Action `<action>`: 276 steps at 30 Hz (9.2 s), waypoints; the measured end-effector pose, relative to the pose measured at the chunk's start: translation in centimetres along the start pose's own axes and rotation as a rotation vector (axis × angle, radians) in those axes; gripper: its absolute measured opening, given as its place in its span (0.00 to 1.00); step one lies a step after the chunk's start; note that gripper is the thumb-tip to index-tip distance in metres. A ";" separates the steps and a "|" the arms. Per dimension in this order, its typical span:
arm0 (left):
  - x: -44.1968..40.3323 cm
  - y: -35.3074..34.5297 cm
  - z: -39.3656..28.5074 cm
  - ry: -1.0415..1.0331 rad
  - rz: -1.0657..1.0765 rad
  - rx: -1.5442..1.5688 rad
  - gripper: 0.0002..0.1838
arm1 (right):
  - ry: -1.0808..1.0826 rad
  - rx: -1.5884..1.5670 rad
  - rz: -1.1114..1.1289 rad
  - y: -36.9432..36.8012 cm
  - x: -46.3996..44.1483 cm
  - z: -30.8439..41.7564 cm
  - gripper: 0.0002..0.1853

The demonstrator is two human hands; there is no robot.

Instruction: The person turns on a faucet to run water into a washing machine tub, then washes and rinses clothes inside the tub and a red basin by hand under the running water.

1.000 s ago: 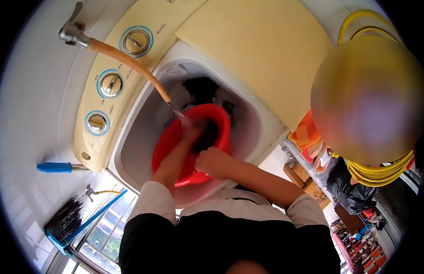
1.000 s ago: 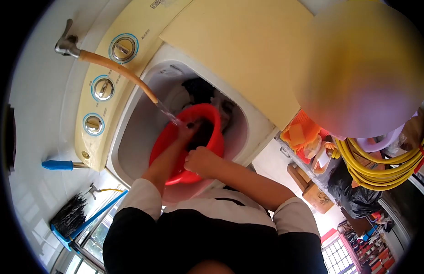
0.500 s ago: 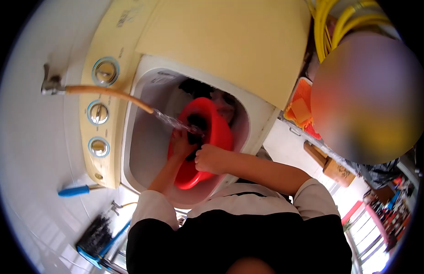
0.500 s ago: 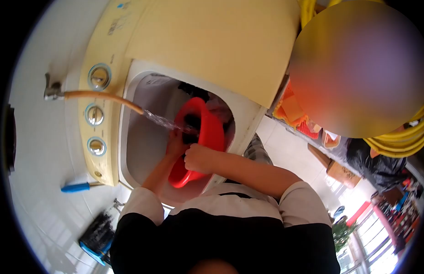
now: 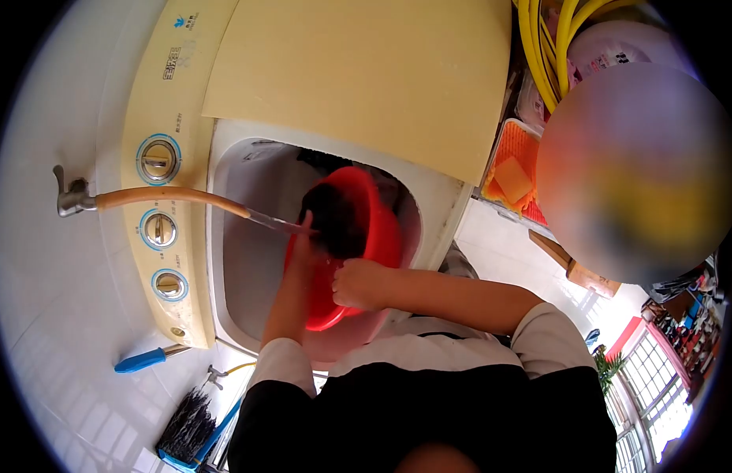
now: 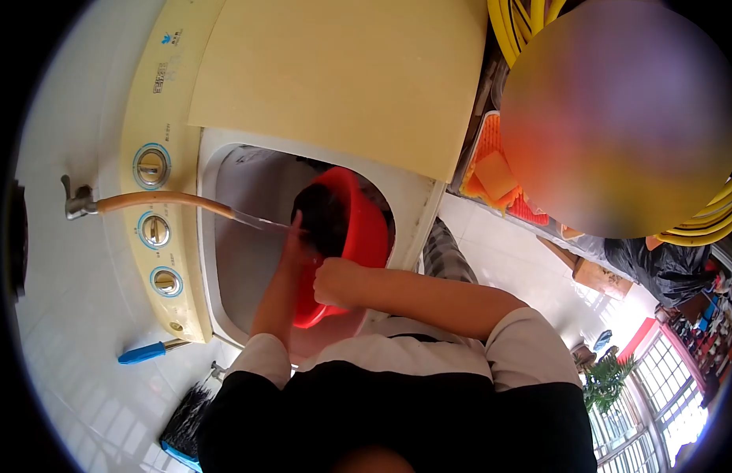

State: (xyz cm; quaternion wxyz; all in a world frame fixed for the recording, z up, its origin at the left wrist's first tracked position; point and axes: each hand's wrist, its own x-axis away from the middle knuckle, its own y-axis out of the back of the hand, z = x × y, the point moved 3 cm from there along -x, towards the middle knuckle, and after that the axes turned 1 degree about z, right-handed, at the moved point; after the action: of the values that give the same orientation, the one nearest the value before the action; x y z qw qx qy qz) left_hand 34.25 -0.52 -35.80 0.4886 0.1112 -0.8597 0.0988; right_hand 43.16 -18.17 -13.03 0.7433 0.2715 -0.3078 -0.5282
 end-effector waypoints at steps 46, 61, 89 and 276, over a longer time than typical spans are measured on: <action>4.9 -0.7 -3.0 -0.277 -0.038 -0.652 0.33 | 0.046 -0.038 -0.032 0.3 0.2 0.2 0.03; 4.5 -5.5 2.3 -0.361 -0.154 -1.351 0.32 | -0.004 -0.124 -0.063 1.5 0.5 -0.1 0.11; 7.8 -10.1 1.8 -0.542 -0.234 -1.365 0.29 | -0.138 -0.356 -0.095 4.1 0.5 -1.6 0.24; 9.1 -7.2 -6.7 -0.307 -0.615 0.550 0.26 | -0.889 -2.388 -1.000 -15.1 -11.6 -14.6 0.25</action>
State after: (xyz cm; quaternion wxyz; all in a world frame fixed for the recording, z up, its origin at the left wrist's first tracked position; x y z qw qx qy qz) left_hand 37.28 -6.39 -24.14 0.3140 0.5012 -0.7910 0.1561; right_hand 41.78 -10.48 -35.76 0.0944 -0.6387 0.2503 -0.7214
